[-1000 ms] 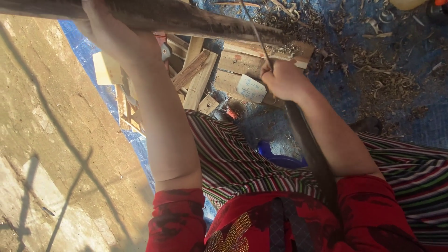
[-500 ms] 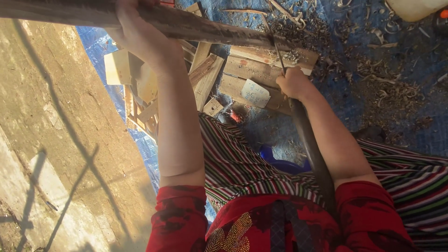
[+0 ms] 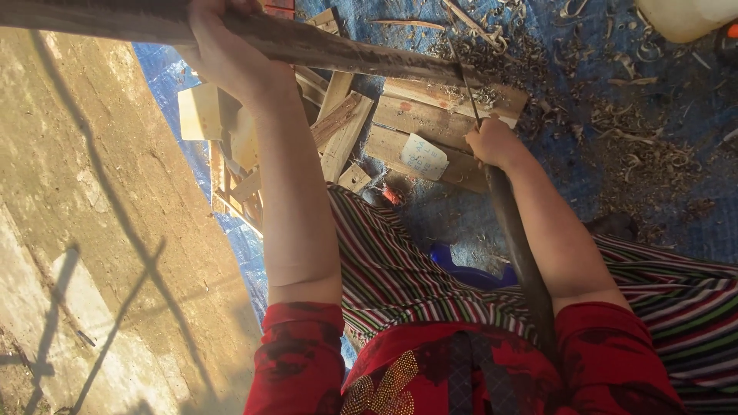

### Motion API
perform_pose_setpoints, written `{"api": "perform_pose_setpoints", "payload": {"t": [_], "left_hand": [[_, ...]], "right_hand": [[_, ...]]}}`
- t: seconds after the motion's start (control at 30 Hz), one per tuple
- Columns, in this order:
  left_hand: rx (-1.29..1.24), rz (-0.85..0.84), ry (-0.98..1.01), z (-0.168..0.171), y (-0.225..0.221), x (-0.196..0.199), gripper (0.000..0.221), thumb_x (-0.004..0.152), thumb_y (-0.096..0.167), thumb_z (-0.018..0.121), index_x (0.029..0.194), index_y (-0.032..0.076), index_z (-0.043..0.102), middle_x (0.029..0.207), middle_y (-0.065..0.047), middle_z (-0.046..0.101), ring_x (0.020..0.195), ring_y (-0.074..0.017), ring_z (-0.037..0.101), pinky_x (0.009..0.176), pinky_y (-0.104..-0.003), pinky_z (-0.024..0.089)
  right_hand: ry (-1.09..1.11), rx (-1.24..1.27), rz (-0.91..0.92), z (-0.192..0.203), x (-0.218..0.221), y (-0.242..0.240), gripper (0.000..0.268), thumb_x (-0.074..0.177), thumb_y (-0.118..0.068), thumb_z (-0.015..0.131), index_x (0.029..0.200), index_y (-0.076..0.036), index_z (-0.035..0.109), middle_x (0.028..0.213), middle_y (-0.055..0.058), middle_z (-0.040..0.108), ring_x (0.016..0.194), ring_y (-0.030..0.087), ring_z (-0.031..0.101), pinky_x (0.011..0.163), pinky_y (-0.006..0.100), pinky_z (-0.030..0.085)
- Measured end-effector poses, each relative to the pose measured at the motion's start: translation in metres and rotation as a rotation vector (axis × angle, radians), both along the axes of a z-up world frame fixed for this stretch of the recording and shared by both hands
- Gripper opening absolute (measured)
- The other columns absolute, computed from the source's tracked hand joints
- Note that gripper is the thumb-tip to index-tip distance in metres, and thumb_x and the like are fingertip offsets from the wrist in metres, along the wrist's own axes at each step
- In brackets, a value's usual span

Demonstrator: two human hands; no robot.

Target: A person is shaving a long strip of wood using a large curved blade while sitting on a tarp on the ground.

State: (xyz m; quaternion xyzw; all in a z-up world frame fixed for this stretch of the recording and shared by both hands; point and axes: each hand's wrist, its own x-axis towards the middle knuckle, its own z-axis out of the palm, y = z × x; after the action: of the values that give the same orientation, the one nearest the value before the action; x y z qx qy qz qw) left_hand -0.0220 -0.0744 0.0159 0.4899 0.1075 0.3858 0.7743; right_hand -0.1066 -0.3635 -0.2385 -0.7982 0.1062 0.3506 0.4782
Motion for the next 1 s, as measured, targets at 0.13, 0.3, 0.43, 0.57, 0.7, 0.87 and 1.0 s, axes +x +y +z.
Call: {"api": "perform_pose_setpoints", "payload": {"t": [0.13,0.3,0.43,0.57,0.7,0.87,1.0], "left_hand": [[0.055,0.031,0.044,0.004,0.007,0.004,0.013,0.084,0.01,0.051,0.095,0.003,0.053,0.064,-0.012,0.057,0.058,-0.0251,0.056,0.063,-0.04,0.046],[0.022,0.034,0.165,-0.005,0.021,0.009,0.043,0.091,0.019,0.055,0.127,-0.005,0.056,0.091,-0.02,0.065,0.075,-0.0281,0.064,0.072,-0.046,0.051],[0.029,0.07,0.246,-0.008,0.023,0.008,0.049,0.09,0.023,0.052,0.131,-0.004,0.053,0.094,-0.022,0.065,0.073,-0.0308,0.067,0.068,-0.045,0.053],[0.027,0.093,0.28,-0.004,0.02,0.02,0.054,0.088,0.025,0.05,0.134,-0.003,0.05,0.096,-0.023,0.065,0.072,-0.0329,0.069,0.066,-0.045,0.055],[0.04,0.132,0.376,-0.006,0.017,0.017,0.06,0.086,0.029,0.047,0.138,-0.002,0.046,0.099,-0.026,0.065,0.071,-0.0359,0.073,0.062,-0.044,0.058],[0.06,0.17,0.447,0.001,0.019,0.018,0.067,0.084,0.032,0.044,0.142,-0.001,0.043,0.102,-0.028,0.065,0.069,-0.039,0.076,0.058,-0.043,0.061],[0.027,0.195,0.376,-0.008,0.027,0.011,0.058,0.086,0.027,0.047,0.136,-0.001,0.046,0.085,-0.019,0.061,0.064,-0.0313,0.069,0.06,-0.039,0.055]], "right_hand": [[-0.164,-0.127,0.266,0.113,-0.012,0.042,0.03,0.103,-0.019,0.047,0.105,0.003,0.069,0.082,0.018,0.073,0.054,0.032,0.066,0.053,0.042,0.053],[-0.278,-0.085,0.34,0.135,-0.021,0.05,0.026,0.097,-0.023,0.051,0.095,-0.003,0.068,0.08,0.019,0.071,0.077,0.041,0.07,0.068,0.053,0.054],[-0.115,-0.164,0.147,-0.052,-0.008,-0.02,0.044,0.102,-0.025,0.044,0.081,0.004,0.069,0.07,0.025,0.066,0.07,0.041,0.069,0.065,0.056,0.054],[-0.117,-0.091,0.105,-0.002,-0.01,-0.003,0.036,0.094,-0.019,0.047,0.069,-0.002,0.066,0.055,0.015,0.062,0.051,0.032,0.067,0.049,0.043,0.054],[-0.219,-0.03,0.307,0.139,-0.021,0.039,0.037,0.1,-0.019,0.044,0.082,0.003,0.068,0.07,0.026,0.065,0.071,0.043,0.07,0.063,0.054,0.054],[-0.127,0.122,0.195,0.09,-0.014,0.026,0.038,0.096,-0.016,0.048,0.063,-0.006,0.064,0.052,0.015,0.061,0.055,0.034,0.066,0.063,0.049,0.055],[-0.223,-0.131,0.201,0.063,-0.021,0.031,0.026,0.098,-0.019,0.051,0.091,-0.001,0.069,0.074,0.015,0.068,0.058,0.034,0.062,0.057,0.044,0.048]]}}
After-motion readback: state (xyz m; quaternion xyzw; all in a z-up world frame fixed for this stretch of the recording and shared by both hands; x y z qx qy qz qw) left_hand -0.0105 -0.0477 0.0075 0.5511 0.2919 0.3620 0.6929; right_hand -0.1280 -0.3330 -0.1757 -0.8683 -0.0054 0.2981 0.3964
